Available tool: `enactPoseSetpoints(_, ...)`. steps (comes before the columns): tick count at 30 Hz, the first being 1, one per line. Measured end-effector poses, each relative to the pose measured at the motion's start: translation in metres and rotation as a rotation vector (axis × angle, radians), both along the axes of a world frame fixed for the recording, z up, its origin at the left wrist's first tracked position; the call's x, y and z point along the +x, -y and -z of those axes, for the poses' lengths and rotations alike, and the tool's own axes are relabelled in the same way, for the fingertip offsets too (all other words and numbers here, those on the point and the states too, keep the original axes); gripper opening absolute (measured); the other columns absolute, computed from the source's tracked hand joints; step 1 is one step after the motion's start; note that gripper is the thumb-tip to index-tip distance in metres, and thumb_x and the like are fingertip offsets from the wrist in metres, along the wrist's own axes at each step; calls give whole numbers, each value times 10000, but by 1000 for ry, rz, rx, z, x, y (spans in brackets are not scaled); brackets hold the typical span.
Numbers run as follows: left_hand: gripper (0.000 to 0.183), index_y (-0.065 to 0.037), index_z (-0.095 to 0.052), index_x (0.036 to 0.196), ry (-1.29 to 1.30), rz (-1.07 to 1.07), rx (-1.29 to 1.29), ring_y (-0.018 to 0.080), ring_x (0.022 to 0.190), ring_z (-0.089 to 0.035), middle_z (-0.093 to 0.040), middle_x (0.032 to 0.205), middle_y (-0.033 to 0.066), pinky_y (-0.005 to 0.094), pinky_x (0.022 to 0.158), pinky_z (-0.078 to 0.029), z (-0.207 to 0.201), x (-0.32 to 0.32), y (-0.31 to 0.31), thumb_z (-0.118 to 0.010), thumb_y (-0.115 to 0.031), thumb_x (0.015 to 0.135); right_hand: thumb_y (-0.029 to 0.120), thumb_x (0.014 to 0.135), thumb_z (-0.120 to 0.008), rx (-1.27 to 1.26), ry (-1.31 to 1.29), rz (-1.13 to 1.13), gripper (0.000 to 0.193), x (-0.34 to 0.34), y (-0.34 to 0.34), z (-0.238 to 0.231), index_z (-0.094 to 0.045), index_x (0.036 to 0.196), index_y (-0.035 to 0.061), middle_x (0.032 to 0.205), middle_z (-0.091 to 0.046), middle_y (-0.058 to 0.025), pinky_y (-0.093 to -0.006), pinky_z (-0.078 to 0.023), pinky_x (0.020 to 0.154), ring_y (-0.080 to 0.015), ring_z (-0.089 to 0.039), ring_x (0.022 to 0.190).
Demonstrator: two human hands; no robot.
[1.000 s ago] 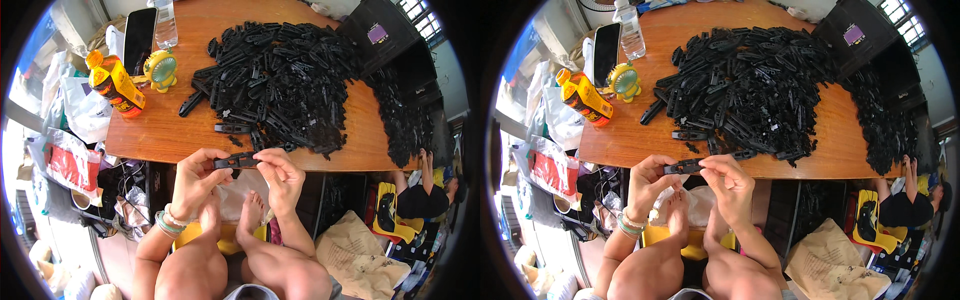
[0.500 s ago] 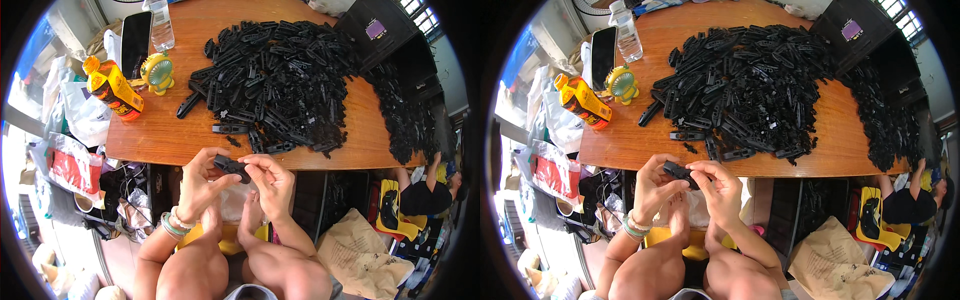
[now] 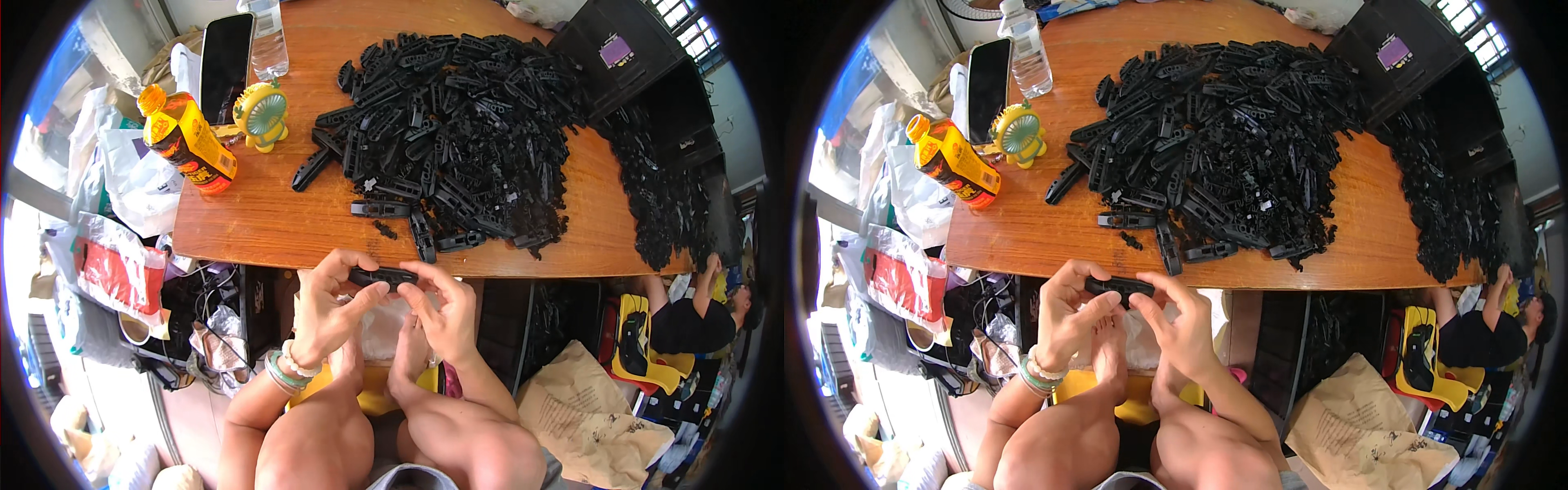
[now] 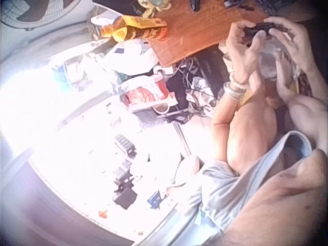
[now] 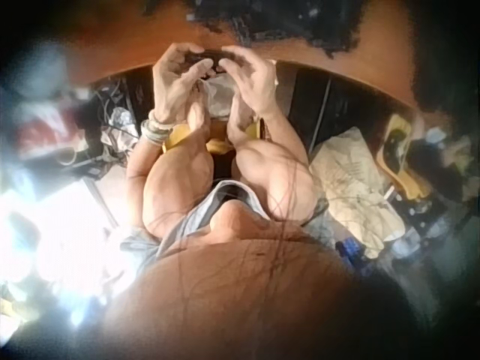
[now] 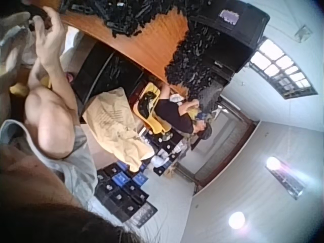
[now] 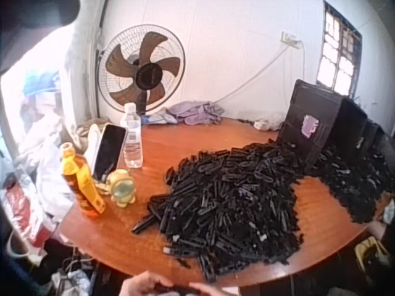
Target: The person assembles black plastic components together by hand and sorts piles of plastic parts across the table.
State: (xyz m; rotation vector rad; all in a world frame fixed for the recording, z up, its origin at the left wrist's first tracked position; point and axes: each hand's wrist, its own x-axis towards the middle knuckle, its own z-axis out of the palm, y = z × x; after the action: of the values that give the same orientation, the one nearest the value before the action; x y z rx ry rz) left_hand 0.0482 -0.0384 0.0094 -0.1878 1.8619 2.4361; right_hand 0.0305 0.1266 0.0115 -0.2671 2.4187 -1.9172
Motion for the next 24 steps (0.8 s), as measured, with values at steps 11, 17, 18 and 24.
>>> enactPoseSetpoints(11, 262, -20, -594, 963, -508, -181, -944, 305, 819, -561, -567, 898, 113, 358, 707, -482, 7, -41, 17, -697, -38, 722, 130, 746, -751, 238, 128, -184, 314, -14, -29, 2, -650, 1004, -18, 807, -675, -151, -273, -516, 637, -186, -676, 719)
enactPoseSetpoints(17, 246, -1, -583, 921, -629, -129, -1132, 313, 914, -528, -551, 978, 128, 381, 782, -462, 18, -75, 16, -672, 24, 693, 37, 773, -645, 550, -632, 55, 96, -46, 27, 12, -590, 852, 32, 794, -521, -80, -352, -480, 584, -258, -565, 732)
enactPoseSetpoints(18, 246, -1, -583, 921, -629, -126, -1135, 313, 914, -528, -551, 978, 128, 381, 782, -462, 16, -73, 17, -672, 24, 693, 36, 764, -645, 585, -657, 43, 100, -52, 33, 13, -587, 845, 32, 800, -516, -80, -352, -481, 598, -255, -560, 745)
enactPoseSetpoints(24, 224, 2, -501, 1018, -395, -262, -778, 149, 798, -602, -611, 949, 102, 249, 696, -485, 24, -45, 30, -588, 63, 821, -16, 717, -660, 530, -722, 14, 145, -65, 38, 27, -590, 838, 25, 801, -548, -84, -350, -472, 613, -256, -560, 743)
